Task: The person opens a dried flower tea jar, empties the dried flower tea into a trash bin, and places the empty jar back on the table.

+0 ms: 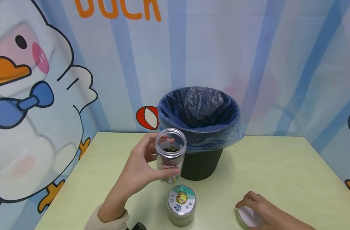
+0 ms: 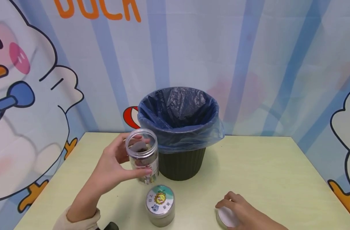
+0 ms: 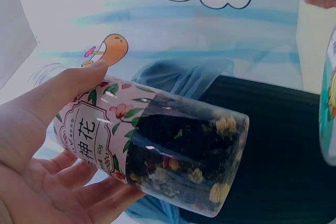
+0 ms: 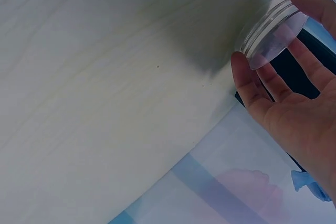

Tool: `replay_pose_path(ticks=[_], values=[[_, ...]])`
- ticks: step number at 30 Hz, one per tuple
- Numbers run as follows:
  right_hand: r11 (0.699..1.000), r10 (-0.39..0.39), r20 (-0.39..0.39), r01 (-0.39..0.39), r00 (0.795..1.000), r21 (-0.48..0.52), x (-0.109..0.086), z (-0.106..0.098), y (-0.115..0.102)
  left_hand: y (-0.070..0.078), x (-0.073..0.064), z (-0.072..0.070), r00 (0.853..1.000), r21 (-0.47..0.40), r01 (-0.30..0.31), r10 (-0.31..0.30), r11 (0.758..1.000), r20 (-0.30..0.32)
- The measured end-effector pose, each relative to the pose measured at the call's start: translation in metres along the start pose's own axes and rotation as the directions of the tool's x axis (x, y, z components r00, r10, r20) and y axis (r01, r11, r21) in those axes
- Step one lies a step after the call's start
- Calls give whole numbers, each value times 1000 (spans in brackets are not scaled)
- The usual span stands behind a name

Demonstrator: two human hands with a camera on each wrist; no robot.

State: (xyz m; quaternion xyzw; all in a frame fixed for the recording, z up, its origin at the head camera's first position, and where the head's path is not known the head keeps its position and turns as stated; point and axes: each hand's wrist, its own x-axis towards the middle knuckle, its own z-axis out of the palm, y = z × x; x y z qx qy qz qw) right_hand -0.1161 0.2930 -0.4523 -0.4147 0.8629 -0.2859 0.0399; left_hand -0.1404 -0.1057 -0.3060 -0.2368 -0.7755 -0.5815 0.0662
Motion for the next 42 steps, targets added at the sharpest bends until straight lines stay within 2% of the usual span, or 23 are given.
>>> replay_pose_path(ticks=[4, 5, 6, 11, 12, 13, 17, 21, 31, 35, 42], values=[[1000, 19, 13, -19, 1000, 13, -1, 2, 3, 2, 2, -8, 1000, 22, -9, 9, 1000, -23], [1000, 14, 8, -14, 1000, 2, -1, 3, 5, 3, 3, -10, 1000, 26, -11, 12, 1000, -28], [1000, 22, -5, -23, 1000, -7, -4, 10, 16, 3, 3, -11, 999, 28, -14, 15, 1000, -33], [999, 5, -36, -6, 999, -33, -5, 14, 22, 4, 4, -19, 998, 32, -28, 29, 999, -58], [1000, 15, -32, -16, 999, -25, -6, 14, 22, 4, 4, -21, 998, 30, -28, 30, 999, -61], [1000, 10, -22, -11, 1000, -21, -3, 8, 12, 4, 5, -22, 998, 30, -26, 28, 999, -65], [1000, 13, -17, -13, 1000, -21, -3, 8, 11, 3, 8, -25, 997, 38, -21, 24, 999, -75], [998, -35, -45, 33, 998, -52, -3, 9, 11, 4, 10, -27, 996, 49, -22, 27, 999, -89], [997, -43, -33, 41, 999, -68, -2, 13, 14, -3, 10, -30, 987, 73, 16, -4, 997, -159], [998, -29, -24, 27, 999, -65, -2, 13, 13, -6, 9, -33, 982, 105, 32, -12, 994, -190], [997, 59, 48, -56, 997, -58, -4, 5, 6, -6, 11, -36, 978, 118, 22, 3, 993, -206]])
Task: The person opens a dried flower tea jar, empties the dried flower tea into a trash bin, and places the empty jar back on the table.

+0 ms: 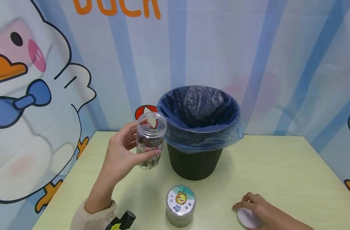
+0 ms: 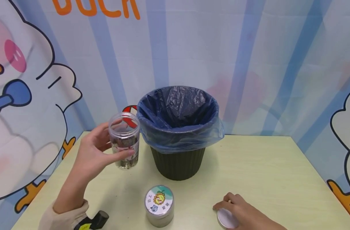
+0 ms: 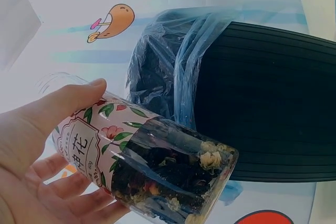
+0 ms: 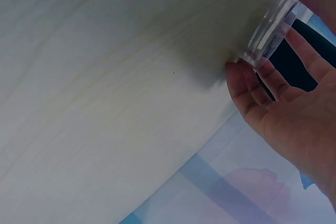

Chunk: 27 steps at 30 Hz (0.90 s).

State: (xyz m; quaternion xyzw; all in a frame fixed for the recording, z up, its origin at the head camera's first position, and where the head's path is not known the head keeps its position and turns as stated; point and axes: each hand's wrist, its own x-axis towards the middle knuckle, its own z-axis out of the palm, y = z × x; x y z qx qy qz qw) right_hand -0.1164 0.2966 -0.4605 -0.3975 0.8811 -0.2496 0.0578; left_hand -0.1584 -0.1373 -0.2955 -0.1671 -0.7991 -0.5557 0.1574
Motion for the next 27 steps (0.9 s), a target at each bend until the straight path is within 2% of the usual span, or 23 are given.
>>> replay_pose_path(ticks=[2, 4, 6, 8, 10, 12, 15, 22, 27], values=[[999, 44, 26, -44, 999, 21, 1, -3, -2, 0, 1, -1, 1000, 4, -9, 9, 1000, -5], [990, 120, 61, -124, 991, 73, 2, -7, -5, 1, 1, -1, 1000, 6, -18, 18, 1000, -9], [967, 206, 94, -217, 974, 133, 4, -12, -8, 1, 2, -2, 1000, 15, -25, 25, 1000, -15], [947, 254, 99, -269, 962, 177, 6, -18, -10, 1, 3, -2, 999, 25, -30, 30, 999, -25], [951, 240, 55, -247, 969, 187, 9, -22, -11, 1, 4, -3, 999, 44, -34, 36, 998, -39], [963, 197, -4, -193, 980, 187, 11, -26, -11, 1, 5, -4, 998, 60, -39, 42, 997, -53], [973, 162, -80, -146, 983, 179, 14, -33, -11, 0, 6, -5, 997, 82, -37, 43, 996, -71], [972, 197, -183, -169, 963, 162, 22, -52, -14, -4, 10, -7, 996, 97, -12, 21, 995, -91], [969, 223, -256, -186, 940, 162, 31, -65, -17, -6, 14, -8, 994, 99, -10, 21, 995, -110]])
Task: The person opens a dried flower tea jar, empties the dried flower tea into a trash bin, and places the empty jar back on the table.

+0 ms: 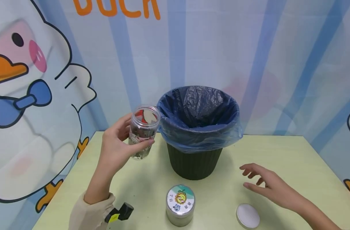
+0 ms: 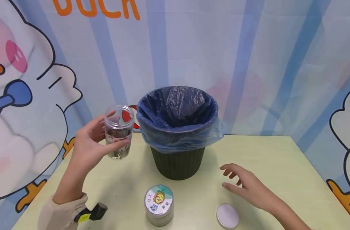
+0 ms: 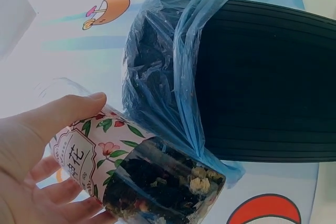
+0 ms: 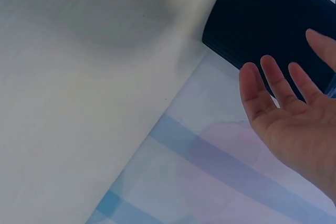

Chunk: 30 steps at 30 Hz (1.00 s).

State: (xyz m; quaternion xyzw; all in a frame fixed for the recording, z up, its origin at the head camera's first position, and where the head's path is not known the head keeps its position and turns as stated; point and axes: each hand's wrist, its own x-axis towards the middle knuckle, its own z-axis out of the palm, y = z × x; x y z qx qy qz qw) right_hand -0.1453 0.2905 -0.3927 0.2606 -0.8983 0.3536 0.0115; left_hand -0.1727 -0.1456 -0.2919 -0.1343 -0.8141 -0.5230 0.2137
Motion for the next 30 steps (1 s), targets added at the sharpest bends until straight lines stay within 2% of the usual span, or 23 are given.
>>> replay_pose_path(ticks=[6, 9, 15, 23, 27, 30], values=[[999, -12, -107, 8, 994, -33, 12, -11, -5, 0, 3, 2, 1000, 11, -21, 21, 1000, -20], [998, 9, -138, -17, 990, -55, 20, -16, -10, 0, 4, 2, 999, 17, -31, 32, 999, -28], [997, 32, -250, -50, 968, -64, 33, -23, -20, -2, 7, 3, 997, 36, -64, 66, 997, -45], [998, 56, -404, -37, 913, 54, 46, -36, -29, 2, 13, 7, 996, 57, -74, 77, 996, -47], [990, 62, -432, 0, 900, 142, 57, -42, -36, 5, 15, 6, 996, 77, -84, 87, 993, -35], [972, 70, -441, 38, 895, 231, 67, -44, -42, 6, 17, 6, 995, 85, -89, 92, 992, -27]])
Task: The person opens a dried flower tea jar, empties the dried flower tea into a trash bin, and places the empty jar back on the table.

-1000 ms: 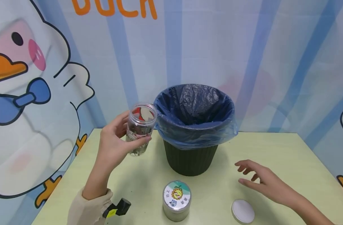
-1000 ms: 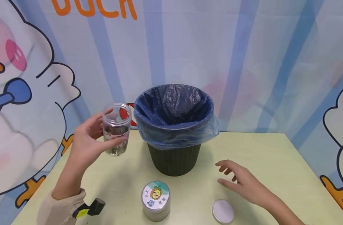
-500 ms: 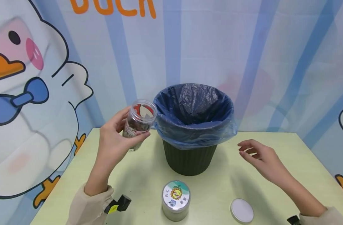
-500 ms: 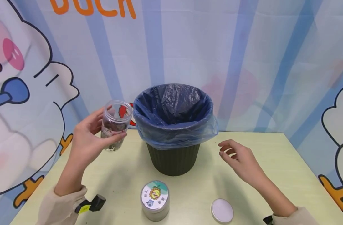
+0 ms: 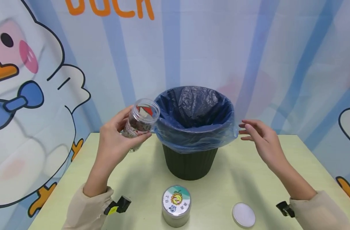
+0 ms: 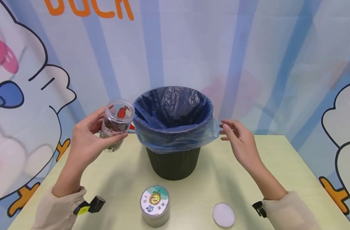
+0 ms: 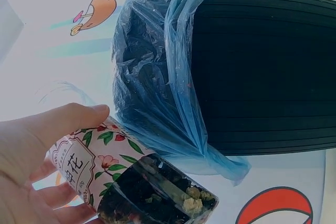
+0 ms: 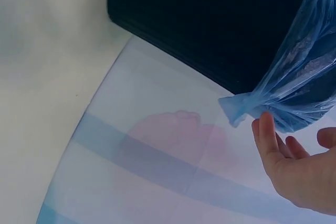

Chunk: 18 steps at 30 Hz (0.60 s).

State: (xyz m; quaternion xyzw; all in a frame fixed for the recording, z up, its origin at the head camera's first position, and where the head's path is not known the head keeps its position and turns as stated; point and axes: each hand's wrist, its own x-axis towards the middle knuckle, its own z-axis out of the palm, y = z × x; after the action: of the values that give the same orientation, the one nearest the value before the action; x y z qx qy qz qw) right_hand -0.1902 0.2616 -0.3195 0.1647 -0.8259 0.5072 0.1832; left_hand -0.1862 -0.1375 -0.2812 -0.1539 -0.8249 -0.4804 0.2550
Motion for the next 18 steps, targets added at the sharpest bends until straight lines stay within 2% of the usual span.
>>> replay_pose_path(ticks=[4, 10, 18], values=[[997, 17, -19, -15, 1000, 81, 13, 8, -7, 0, 3, -1, 1000, 5, 6, -6, 1000, 3], [982, 83, -35, -76, 996, 174, 29, 15, -14, 0, 7, 1, 1000, 0, -2, 2, 1000, -2], [972, 140, -62, -125, 988, 196, 40, 20, -19, 3, 9, 4, 1000, 10, -7, 7, 1000, 0]])
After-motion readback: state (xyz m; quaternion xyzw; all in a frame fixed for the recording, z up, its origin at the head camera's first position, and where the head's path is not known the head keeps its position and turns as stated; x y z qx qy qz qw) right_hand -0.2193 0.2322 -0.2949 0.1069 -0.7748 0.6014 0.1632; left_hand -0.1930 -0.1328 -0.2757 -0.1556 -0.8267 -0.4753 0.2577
